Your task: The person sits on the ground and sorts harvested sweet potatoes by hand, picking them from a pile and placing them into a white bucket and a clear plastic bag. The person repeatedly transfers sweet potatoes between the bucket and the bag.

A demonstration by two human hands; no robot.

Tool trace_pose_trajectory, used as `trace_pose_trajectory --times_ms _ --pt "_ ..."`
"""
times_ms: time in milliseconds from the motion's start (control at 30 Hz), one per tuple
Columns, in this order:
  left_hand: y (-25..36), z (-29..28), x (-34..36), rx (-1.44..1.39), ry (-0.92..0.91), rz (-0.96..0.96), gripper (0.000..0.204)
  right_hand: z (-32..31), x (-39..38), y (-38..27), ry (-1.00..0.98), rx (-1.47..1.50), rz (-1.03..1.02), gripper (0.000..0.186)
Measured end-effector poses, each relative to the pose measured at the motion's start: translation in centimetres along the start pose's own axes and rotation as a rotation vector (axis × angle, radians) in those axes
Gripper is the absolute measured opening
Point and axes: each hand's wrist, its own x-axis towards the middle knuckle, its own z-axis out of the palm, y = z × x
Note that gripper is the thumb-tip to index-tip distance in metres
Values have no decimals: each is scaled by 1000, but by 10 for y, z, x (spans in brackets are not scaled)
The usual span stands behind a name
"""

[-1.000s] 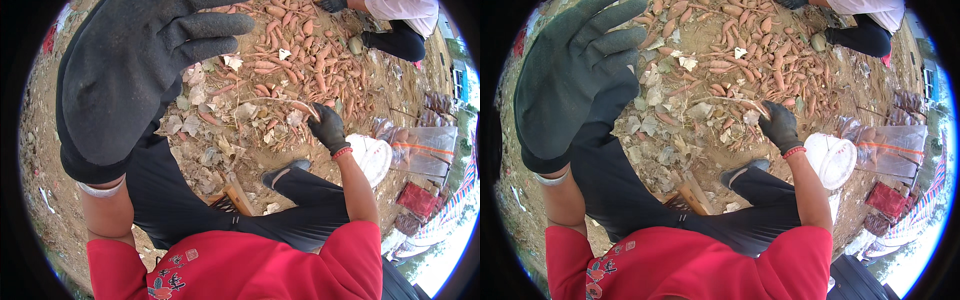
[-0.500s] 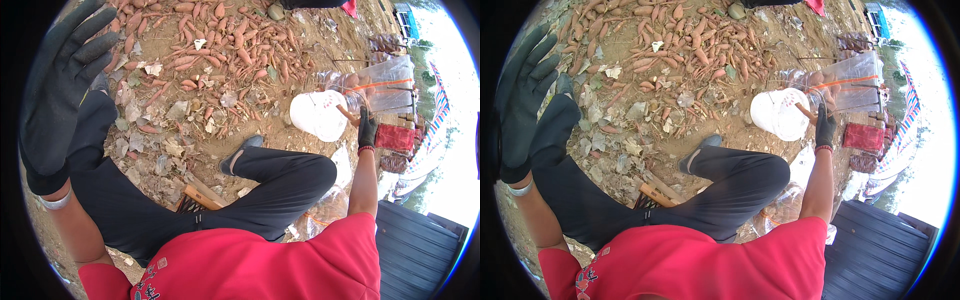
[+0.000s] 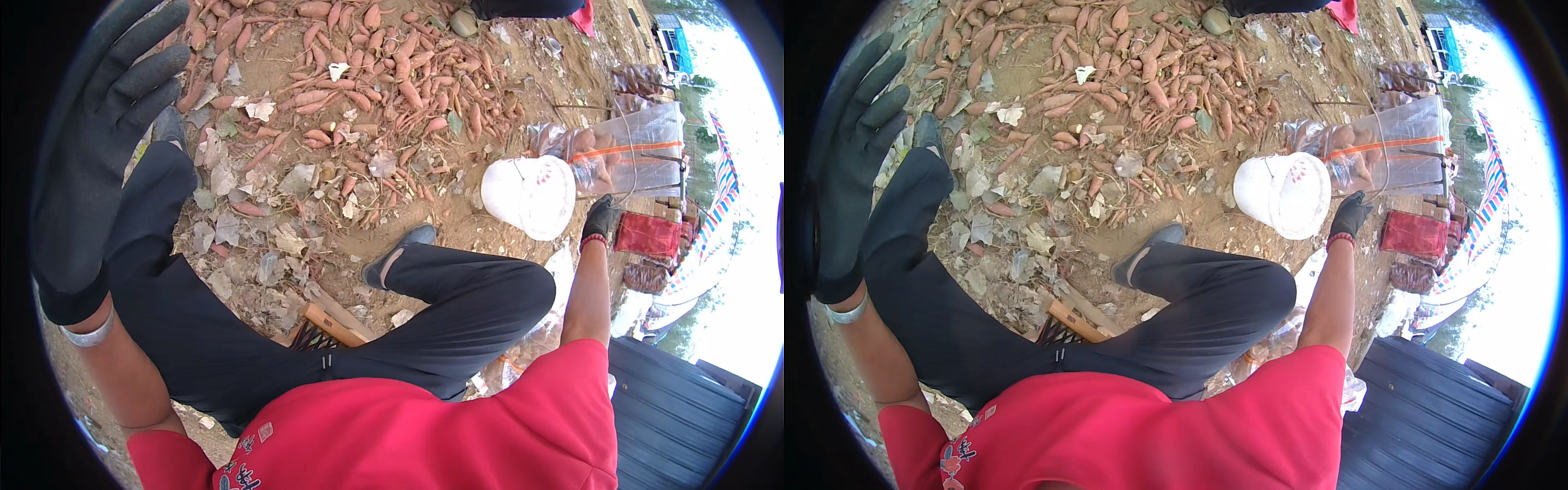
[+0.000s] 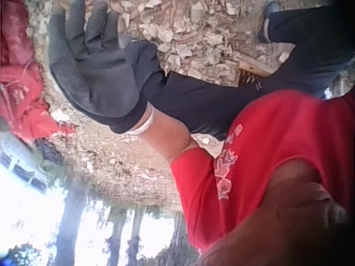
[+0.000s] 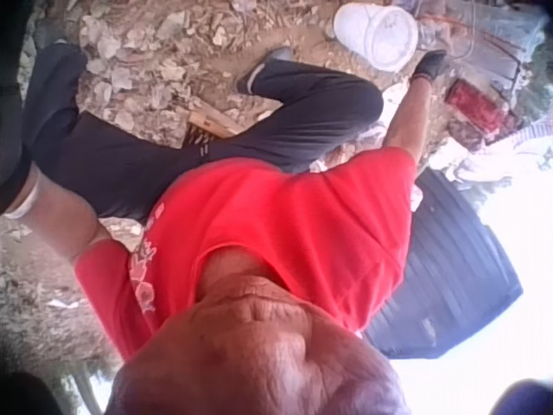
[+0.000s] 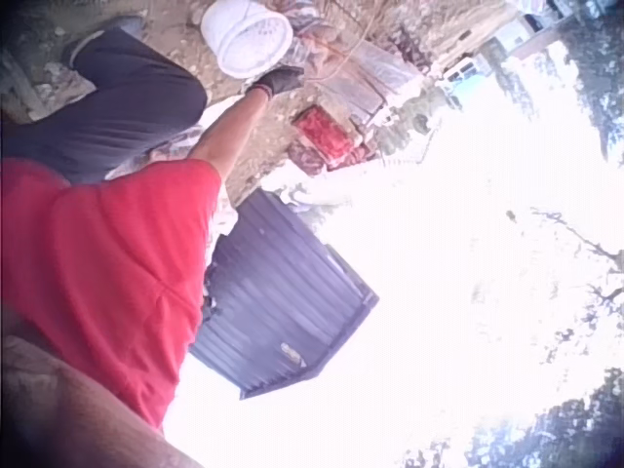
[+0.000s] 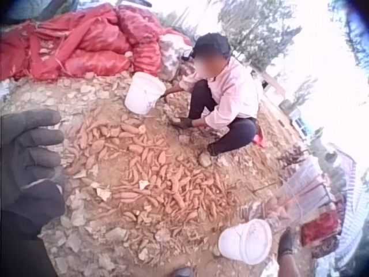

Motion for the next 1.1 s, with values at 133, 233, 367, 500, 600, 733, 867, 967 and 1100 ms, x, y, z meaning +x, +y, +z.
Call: trace_pose_trajectory --times_ms 133,233,367,500,600,733,867,967,1100 --pt "-1 7 3 -124 -32 -22 54 8 -101 -71 -486 50 -445 56" --pt "0 12 4 -118 -44 19 54 14 -202 -132 -1063 -185 -857 55" --pt "-4 14 8 -189 -85 67 53 40 -291 -191 -1606 -782 -1447 60" --pt "7 2 -4 -199 -85 87 53 134 -361 -254 -1085 -359 -1621 62" --pt "11 4 -2 -289 15 -54 54 185 -374 -284 -960 -200 -1496 61" --pt "8 -8 -5 -323 40 -105 54 225 -395 -284 -1049 -456 -1359 65" --pt "12 -8 -11 -265 81 -149 53 251 -439 -261 -1054 -388 -1179 56" --pt "13 -8 -12 -239 86 -161 53 257 -439 -267 -1095 -354 -1037 53" --pt "18 -1 -4 -193 85 -159 52 265 -414 -290 -1178 -199 -796 50"
